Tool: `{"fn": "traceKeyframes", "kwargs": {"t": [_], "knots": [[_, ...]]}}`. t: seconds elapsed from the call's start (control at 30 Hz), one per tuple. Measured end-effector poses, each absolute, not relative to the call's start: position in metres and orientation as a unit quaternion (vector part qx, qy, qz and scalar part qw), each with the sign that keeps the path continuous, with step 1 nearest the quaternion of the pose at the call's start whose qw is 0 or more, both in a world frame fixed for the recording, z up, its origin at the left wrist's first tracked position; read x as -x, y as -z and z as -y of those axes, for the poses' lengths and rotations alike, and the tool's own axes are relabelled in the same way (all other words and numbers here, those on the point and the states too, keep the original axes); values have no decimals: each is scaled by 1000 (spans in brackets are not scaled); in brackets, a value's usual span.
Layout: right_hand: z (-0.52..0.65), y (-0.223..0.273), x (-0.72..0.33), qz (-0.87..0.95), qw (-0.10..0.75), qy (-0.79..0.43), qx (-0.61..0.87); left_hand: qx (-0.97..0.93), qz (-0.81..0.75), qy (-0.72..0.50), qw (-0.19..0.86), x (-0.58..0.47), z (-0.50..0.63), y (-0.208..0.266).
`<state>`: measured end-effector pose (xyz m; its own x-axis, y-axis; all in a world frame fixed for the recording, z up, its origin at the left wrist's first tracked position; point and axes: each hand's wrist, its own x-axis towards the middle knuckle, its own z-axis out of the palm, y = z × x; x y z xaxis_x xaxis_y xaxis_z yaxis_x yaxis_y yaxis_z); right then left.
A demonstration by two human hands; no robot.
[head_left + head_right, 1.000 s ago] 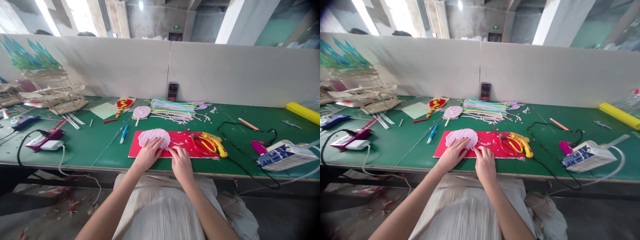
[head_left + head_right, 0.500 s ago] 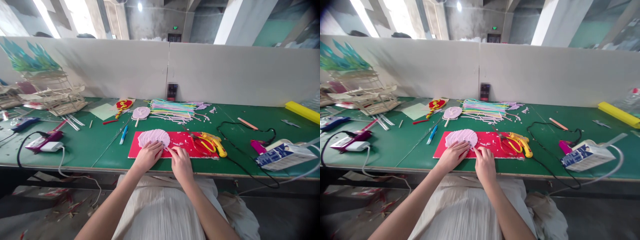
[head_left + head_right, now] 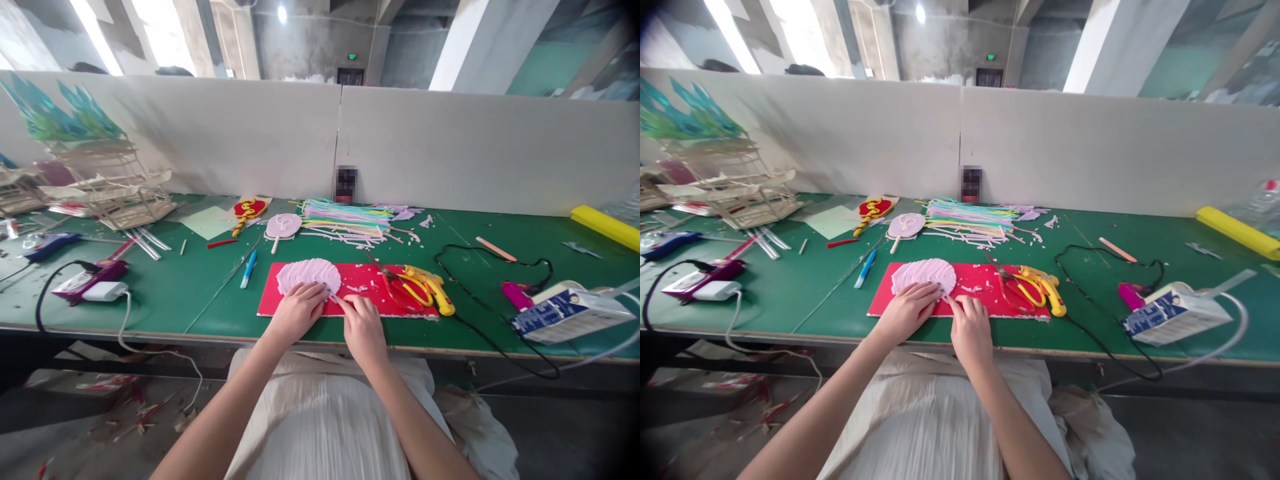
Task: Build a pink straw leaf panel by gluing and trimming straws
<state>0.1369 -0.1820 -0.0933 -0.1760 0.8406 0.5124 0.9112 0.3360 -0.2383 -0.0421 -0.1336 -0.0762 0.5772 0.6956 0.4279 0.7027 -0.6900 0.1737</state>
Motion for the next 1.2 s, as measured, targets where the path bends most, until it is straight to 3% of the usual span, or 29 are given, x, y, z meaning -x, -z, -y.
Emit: {"fn": "traceKeyframes", "kwargs": {"t": [0.6,1.2], "knots": [[182,98,-136,720,406,50,561,871,431,236,-20,43,132,80],[182,96,-135,735,407,79,536,874,409,261,-8,42,130,81]]}}
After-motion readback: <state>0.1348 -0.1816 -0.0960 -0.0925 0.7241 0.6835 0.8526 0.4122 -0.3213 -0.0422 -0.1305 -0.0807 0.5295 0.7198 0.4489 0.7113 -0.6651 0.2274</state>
